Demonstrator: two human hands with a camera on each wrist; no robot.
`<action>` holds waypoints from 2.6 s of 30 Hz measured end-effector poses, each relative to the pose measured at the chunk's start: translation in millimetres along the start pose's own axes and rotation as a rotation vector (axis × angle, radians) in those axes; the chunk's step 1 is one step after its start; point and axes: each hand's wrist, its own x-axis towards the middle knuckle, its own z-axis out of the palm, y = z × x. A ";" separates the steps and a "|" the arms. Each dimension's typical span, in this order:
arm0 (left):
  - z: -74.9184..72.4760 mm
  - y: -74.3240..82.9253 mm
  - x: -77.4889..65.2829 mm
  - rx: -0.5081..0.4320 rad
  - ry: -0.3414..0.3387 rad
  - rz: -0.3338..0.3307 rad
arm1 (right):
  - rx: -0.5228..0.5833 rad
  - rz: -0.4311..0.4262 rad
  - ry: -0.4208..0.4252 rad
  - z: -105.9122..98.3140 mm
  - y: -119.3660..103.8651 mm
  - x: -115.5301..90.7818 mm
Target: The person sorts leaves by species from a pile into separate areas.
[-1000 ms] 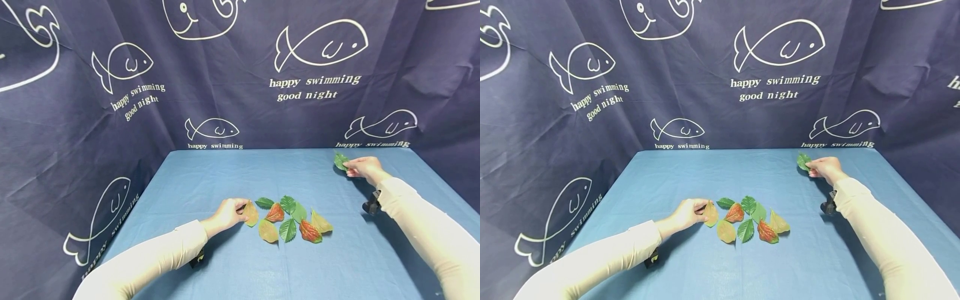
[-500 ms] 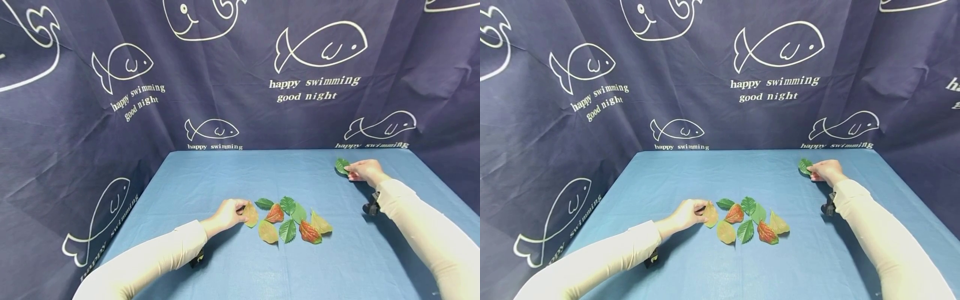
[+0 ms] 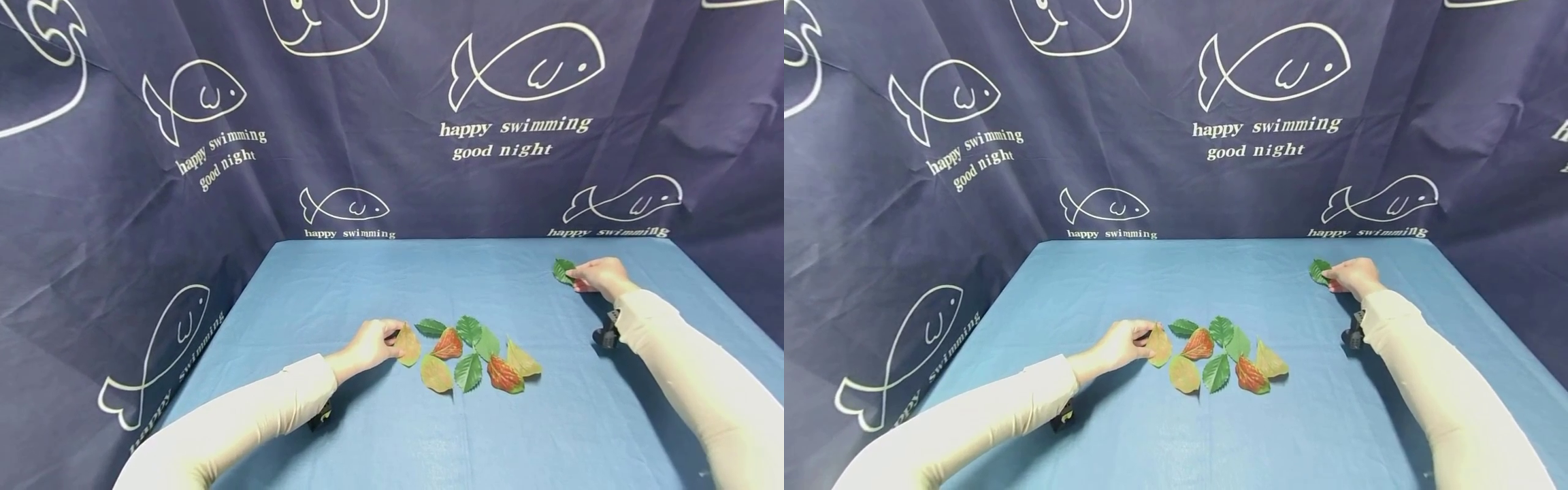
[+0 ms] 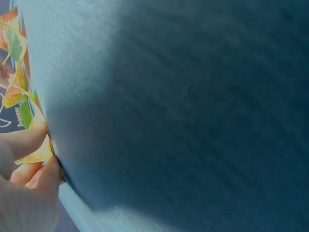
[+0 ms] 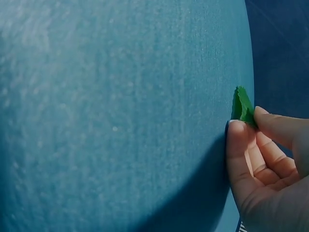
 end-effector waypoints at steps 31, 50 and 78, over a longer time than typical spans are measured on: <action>0.9 0.3 -2.6 -0.083 -0.009 0.003 | -0.092 -0.038 0.021 -20.5 -2.6 -18.9; -1.1 0.2 0.9 -0.031 -0.015 0.000 | -0.005 -0.109 -0.040 -21.2 -13.0 -24.3; 1.8 1.2 -2.7 -0.009 0.002 0.028 | 0.019 -0.150 -0.235 20.4 -45.1 -40.2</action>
